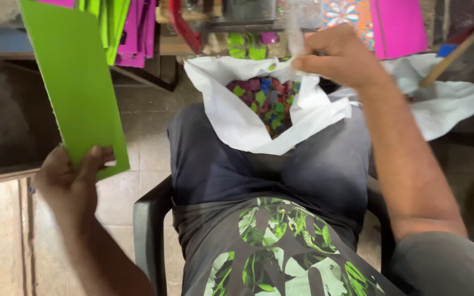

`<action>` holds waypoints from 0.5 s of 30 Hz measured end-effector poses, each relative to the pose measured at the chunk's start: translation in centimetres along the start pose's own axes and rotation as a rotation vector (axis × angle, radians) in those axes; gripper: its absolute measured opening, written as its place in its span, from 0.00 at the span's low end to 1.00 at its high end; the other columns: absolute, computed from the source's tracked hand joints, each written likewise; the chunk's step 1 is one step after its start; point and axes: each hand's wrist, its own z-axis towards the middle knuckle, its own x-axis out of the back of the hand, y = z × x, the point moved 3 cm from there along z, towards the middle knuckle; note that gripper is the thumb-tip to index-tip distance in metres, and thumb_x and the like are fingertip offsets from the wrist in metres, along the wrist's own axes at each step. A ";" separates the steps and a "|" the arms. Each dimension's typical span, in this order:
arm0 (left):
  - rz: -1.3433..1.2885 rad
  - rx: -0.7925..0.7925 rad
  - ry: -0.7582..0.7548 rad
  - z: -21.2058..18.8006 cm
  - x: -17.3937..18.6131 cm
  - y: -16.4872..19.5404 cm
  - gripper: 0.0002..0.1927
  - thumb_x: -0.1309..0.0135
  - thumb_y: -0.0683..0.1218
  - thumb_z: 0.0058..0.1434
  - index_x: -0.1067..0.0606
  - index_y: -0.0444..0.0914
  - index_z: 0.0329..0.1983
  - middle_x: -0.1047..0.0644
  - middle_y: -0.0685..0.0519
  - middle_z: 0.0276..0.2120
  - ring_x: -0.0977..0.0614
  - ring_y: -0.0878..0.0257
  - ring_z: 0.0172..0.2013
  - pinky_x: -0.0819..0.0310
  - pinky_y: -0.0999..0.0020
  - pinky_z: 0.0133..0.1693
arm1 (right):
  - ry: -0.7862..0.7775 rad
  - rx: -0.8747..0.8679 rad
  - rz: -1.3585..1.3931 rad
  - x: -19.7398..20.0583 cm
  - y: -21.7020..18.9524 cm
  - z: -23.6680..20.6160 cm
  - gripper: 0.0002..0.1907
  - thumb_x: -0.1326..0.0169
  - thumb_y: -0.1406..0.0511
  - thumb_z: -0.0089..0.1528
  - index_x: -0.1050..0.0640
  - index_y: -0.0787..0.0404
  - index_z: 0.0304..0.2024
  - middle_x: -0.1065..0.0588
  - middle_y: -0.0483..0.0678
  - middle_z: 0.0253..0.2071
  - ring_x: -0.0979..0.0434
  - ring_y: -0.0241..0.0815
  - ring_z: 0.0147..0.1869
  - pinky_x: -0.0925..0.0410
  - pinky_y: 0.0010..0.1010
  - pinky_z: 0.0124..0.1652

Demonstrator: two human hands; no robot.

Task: The person repeatedly places green and pink plastic sheets into a manual press machine, operates the lever to punch out shapes, and collects the cutouts in a white sack. The person also briefly handles a red plastic frame and a pink sheet.

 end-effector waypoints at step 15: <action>-0.106 0.173 0.213 14.0 0.7 -5.7 0.11 0.42 0.33 0.62 0.22 0.26 0.48 0.16 0.44 0.36 0.12 0.62 0.30 0.12 0.70 0.34 | -0.137 0.290 -0.698 -7.7 1.6 2.1 0.18 0.45 0.69 0.58 0.14 0.47 0.46 0.21 0.56 0.33 0.20 0.57 0.40 0.28 0.49 0.43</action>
